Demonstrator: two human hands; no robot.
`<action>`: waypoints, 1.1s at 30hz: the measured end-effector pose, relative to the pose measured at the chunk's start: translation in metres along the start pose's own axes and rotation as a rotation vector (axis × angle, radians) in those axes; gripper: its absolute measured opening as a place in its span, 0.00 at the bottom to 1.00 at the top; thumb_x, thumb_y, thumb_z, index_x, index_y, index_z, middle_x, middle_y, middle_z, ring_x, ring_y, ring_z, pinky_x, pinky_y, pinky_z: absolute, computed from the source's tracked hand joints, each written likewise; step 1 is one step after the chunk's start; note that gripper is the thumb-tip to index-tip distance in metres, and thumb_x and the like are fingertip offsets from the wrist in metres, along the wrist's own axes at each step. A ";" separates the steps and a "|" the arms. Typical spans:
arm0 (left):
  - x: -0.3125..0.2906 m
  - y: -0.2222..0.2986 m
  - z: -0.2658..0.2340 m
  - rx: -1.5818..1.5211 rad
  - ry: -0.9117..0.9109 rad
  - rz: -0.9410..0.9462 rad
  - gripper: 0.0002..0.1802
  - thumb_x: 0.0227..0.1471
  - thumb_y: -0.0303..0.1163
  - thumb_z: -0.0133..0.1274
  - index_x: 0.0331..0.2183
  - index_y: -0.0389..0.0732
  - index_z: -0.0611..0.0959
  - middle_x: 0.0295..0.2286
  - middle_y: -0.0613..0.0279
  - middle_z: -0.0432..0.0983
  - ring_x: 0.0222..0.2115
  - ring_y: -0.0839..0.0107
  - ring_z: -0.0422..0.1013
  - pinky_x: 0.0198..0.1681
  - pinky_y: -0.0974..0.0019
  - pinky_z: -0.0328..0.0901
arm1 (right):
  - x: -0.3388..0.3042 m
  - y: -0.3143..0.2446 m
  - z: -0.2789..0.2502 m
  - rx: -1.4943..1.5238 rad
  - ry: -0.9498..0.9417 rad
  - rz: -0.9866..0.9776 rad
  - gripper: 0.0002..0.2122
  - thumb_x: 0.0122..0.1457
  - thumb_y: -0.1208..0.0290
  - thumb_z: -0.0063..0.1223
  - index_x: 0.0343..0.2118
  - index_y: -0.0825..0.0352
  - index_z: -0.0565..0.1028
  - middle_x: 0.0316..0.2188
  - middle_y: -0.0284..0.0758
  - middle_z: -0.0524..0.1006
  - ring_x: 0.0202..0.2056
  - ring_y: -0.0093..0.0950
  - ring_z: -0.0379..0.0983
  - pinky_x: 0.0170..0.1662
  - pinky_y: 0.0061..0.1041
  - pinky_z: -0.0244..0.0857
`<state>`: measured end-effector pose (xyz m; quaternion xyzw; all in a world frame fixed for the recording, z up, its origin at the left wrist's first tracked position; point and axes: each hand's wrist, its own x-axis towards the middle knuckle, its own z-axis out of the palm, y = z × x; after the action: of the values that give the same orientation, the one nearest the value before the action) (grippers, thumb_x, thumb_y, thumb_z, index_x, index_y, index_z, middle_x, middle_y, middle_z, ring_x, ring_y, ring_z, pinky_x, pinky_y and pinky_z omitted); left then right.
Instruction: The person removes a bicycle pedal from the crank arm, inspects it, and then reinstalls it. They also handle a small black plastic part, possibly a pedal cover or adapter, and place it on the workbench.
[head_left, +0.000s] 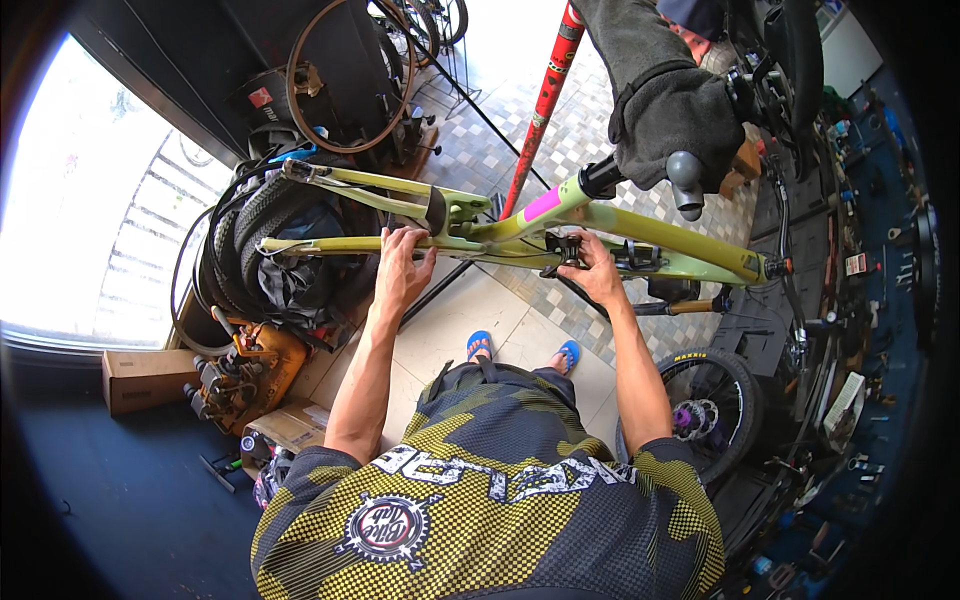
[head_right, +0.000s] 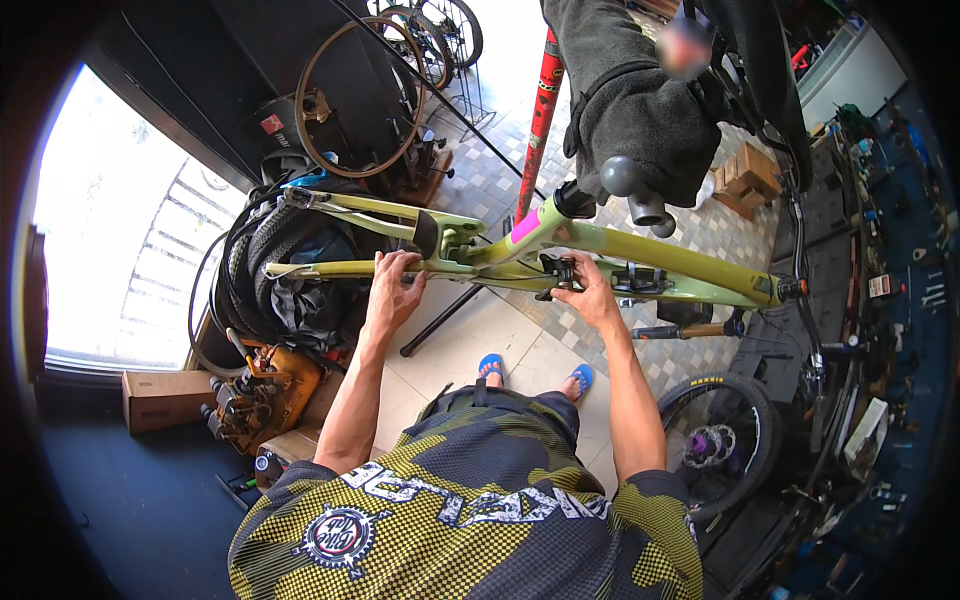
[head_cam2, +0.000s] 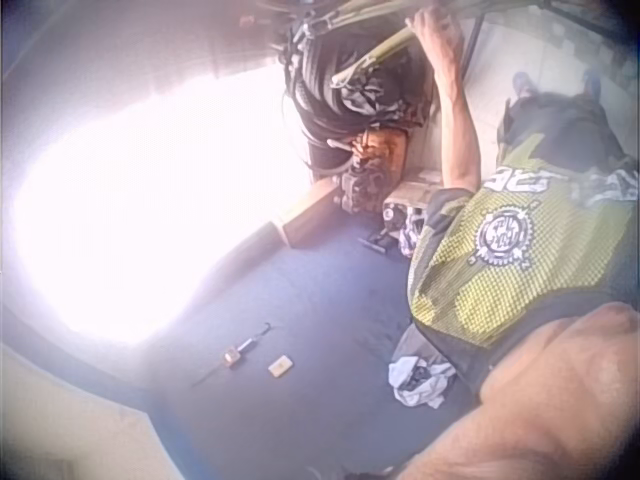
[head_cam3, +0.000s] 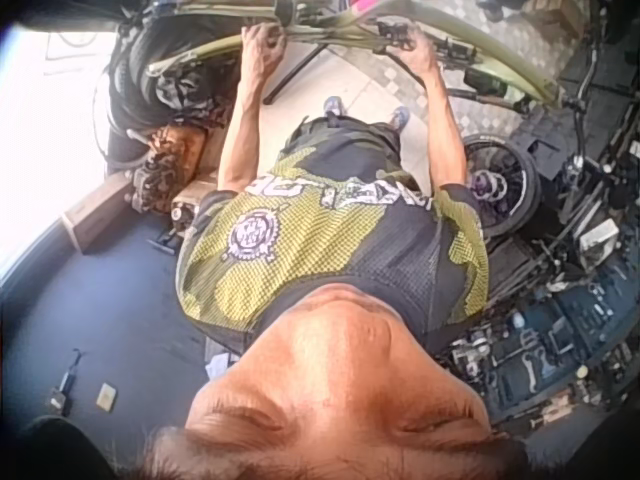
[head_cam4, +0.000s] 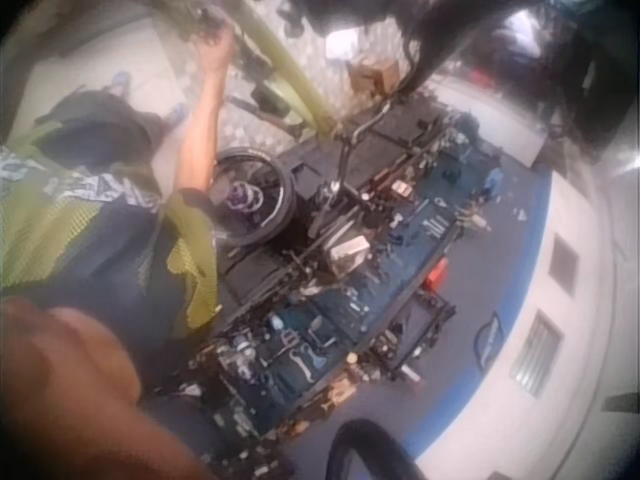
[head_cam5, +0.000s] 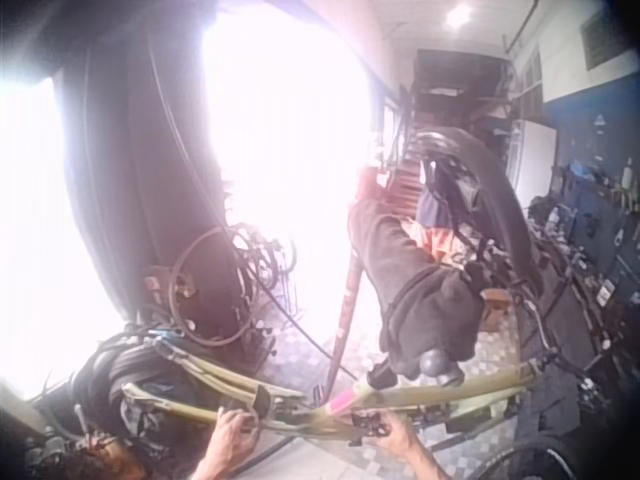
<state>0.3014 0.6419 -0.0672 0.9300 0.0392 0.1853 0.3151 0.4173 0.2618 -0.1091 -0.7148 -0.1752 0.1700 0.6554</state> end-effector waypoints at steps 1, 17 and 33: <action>0.000 -0.001 0.001 0.004 -0.001 0.002 0.18 0.55 0.32 0.64 0.47 0.40 0.82 0.46 0.52 0.79 0.53 0.50 0.72 0.72 0.38 0.50 | -0.001 0.001 0.000 -0.007 0.005 -0.013 0.36 0.52 0.84 0.73 0.63 0.62 0.68 0.52 0.32 0.79 0.50 0.23 0.76 0.54 0.25 0.72; -0.001 -0.004 0.003 0.012 0.016 0.016 0.19 0.55 0.31 0.65 0.48 0.40 0.82 0.46 0.52 0.79 0.53 0.49 0.72 0.72 0.38 0.51 | -0.009 -0.007 0.004 0.076 -0.030 -0.008 0.35 0.53 0.87 0.71 0.63 0.63 0.67 0.54 0.34 0.77 0.55 0.25 0.74 0.59 0.27 0.70; -0.001 -0.001 0.002 0.013 0.010 0.001 0.18 0.56 0.32 0.64 0.48 0.40 0.82 0.47 0.52 0.79 0.54 0.50 0.72 0.72 0.38 0.50 | -0.027 -0.018 0.003 0.106 -0.023 -0.038 0.34 0.52 0.89 0.68 0.62 0.63 0.67 0.55 0.35 0.77 0.57 0.26 0.73 0.60 0.27 0.68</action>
<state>0.3015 0.6415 -0.0698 0.9311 0.0415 0.1900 0.3085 0.3915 0.2535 -0.0913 -0.6737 -0.1869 0.1746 0.6933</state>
